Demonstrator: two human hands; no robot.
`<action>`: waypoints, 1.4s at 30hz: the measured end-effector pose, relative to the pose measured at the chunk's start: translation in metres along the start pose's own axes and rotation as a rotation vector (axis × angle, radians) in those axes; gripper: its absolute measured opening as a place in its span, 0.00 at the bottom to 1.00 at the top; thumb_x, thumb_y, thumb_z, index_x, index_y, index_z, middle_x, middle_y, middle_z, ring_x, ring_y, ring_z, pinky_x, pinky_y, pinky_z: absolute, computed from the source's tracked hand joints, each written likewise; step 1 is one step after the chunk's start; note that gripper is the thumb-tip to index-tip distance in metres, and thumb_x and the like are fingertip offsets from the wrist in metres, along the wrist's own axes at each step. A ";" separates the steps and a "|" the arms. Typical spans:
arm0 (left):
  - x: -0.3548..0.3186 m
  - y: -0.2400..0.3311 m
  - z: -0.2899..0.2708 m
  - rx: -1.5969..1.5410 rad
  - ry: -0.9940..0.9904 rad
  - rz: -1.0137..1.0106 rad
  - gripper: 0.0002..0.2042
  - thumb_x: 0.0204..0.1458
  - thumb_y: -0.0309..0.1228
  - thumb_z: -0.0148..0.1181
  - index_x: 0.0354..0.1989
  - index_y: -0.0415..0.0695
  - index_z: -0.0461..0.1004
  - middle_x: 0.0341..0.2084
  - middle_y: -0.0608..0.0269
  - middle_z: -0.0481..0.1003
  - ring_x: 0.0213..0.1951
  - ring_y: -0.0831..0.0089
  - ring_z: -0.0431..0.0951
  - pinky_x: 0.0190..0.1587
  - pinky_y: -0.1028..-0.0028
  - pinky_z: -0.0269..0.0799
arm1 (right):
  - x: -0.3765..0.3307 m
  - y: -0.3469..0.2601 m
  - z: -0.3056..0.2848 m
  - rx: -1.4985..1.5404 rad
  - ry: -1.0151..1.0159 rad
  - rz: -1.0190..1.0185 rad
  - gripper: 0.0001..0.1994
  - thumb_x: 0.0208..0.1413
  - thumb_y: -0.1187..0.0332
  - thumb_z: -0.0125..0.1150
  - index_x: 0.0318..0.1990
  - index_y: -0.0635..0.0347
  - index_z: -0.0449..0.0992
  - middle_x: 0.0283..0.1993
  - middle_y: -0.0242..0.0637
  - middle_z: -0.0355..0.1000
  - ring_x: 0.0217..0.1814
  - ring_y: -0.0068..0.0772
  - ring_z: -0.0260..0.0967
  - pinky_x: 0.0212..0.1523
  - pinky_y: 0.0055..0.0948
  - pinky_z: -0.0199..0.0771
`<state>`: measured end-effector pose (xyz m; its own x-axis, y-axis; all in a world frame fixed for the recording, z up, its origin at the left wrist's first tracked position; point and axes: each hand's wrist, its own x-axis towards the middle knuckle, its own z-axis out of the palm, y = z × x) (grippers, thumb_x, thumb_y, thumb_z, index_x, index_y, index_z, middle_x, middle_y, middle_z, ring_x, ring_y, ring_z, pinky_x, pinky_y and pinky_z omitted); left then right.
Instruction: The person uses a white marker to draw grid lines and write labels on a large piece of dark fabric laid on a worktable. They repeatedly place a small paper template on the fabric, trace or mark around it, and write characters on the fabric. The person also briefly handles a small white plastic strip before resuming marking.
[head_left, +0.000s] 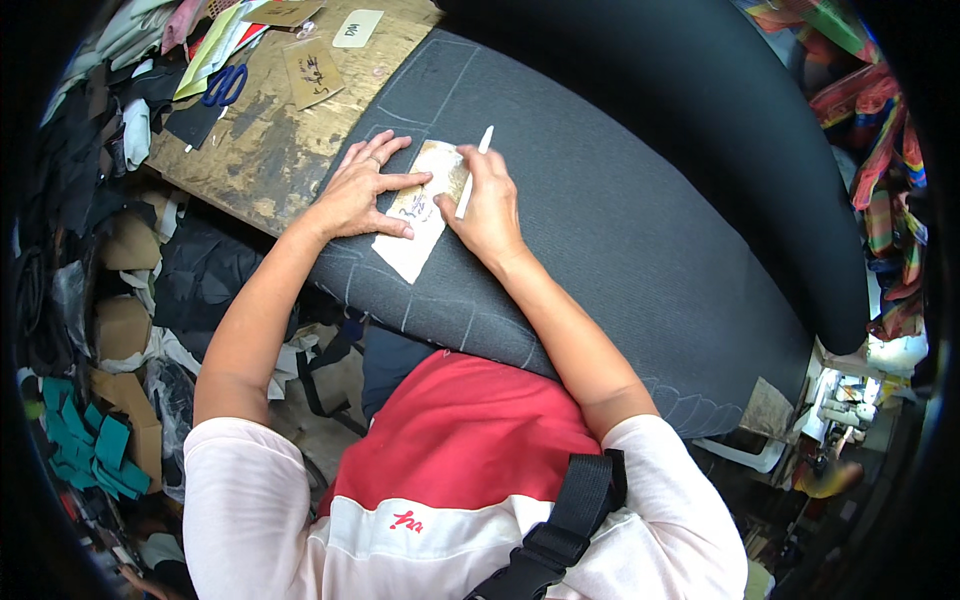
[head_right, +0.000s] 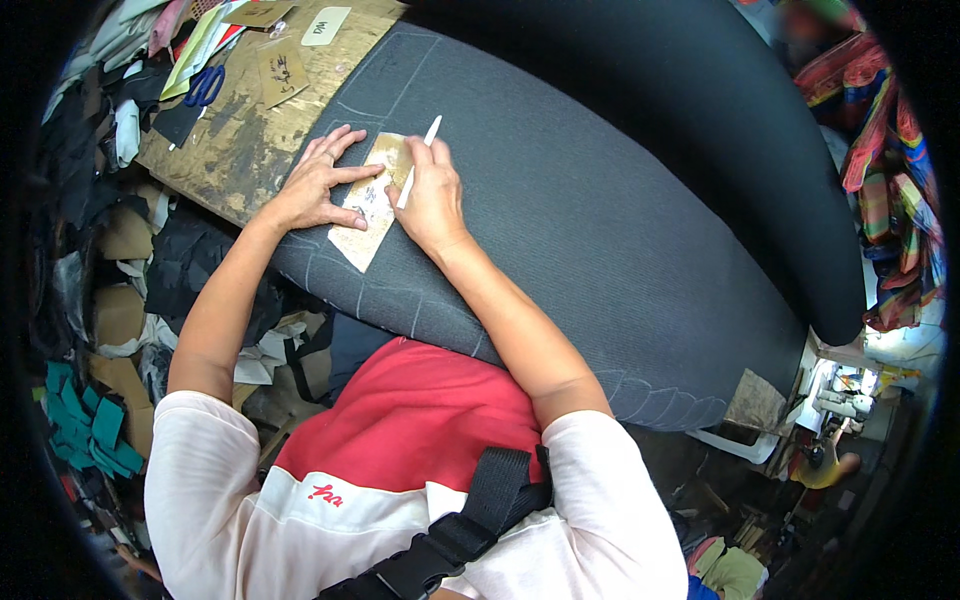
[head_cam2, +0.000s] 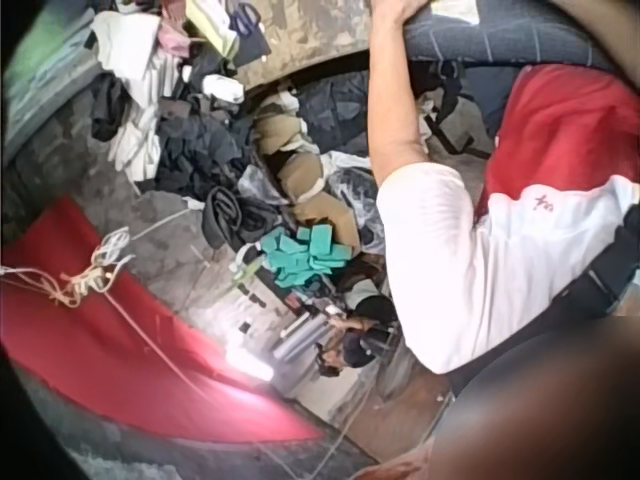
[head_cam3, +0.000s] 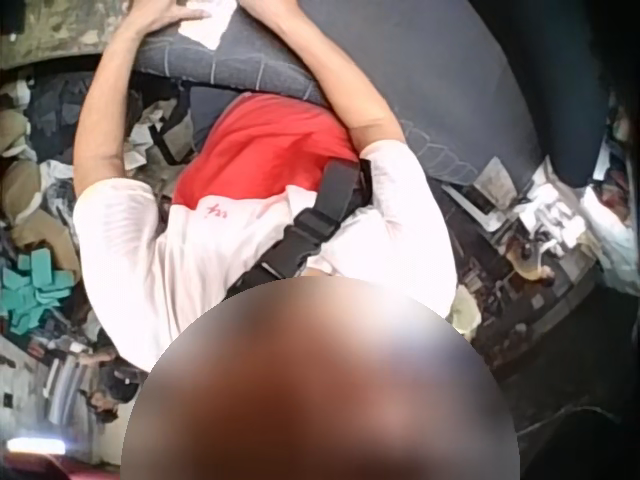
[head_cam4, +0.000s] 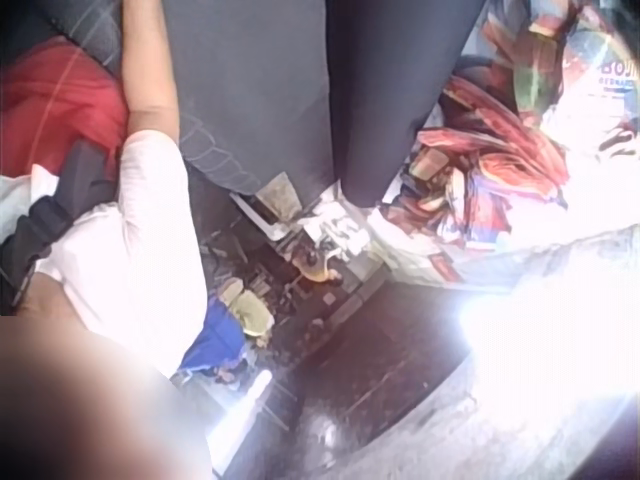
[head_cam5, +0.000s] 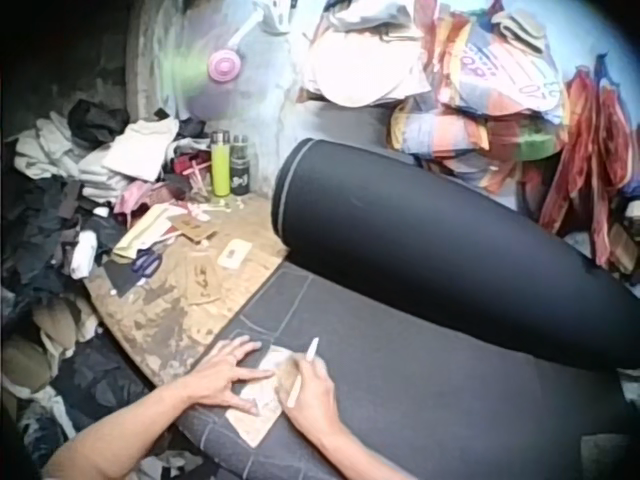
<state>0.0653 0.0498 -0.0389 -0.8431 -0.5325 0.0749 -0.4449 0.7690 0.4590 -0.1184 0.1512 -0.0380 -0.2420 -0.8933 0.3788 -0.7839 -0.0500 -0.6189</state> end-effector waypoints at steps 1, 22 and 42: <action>0.000 0.001 0.000 0.018 -0.012 -0.010 0.38 0.22 0.55 0.72 0.51 0.66 0.74 0.63 0.55 0.57 0.67 0.52 0.48 0.67 0.52 0.39 | 0.000 -0.002 -0.001 -0.106 0.081 -0.076 0.27 0.39 0.75 0.65 0.51 0.63 0.67 0.50 0.49 0.67 0.47 0.52 0.70 0.53 0.40 0.70; 0.002 0.004 0.001 -0.002 -0.003 -0.086 0.38 0.20 0.49 0.74 0.51 0.63 0.75 0.63 0.57 0.57 0.67 0.54 0.48 0.67 0.53 0.41 | 0.034 0.012 -0.032 0.072 -0.101 0.168 0.08 0.46 0.69 0.58 0.30 0.64 0.80 0.25 0.49 0.75 0.28 0.42 0.76 0.33 0.36 0.75; 0.001 0.000 0.002 0.017 -0.010 -0.035 0.36 0.26 0.50 0.72 0.53 0.64 0.73 0.64 0.57 0.55 0.68 0.55 0.46 0.68 0.54 0.38 | -0.043 -0.056 -0.007 0.136 -0.362 -0.380 0.04 0.45 0.70 0.60 0.26 0.61 0.76 0.24 0.41 0.73 0.31 0.41 0.72 0.31 0.37 0.73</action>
<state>0.0641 0.0501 -0.0405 -0.8299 -0.5558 0.0497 -0.4795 0.7558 0.4459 -0.0676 0.1958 -0.0149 0.2752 -0.8965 0.3471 -0.6907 -0.4356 -0.5772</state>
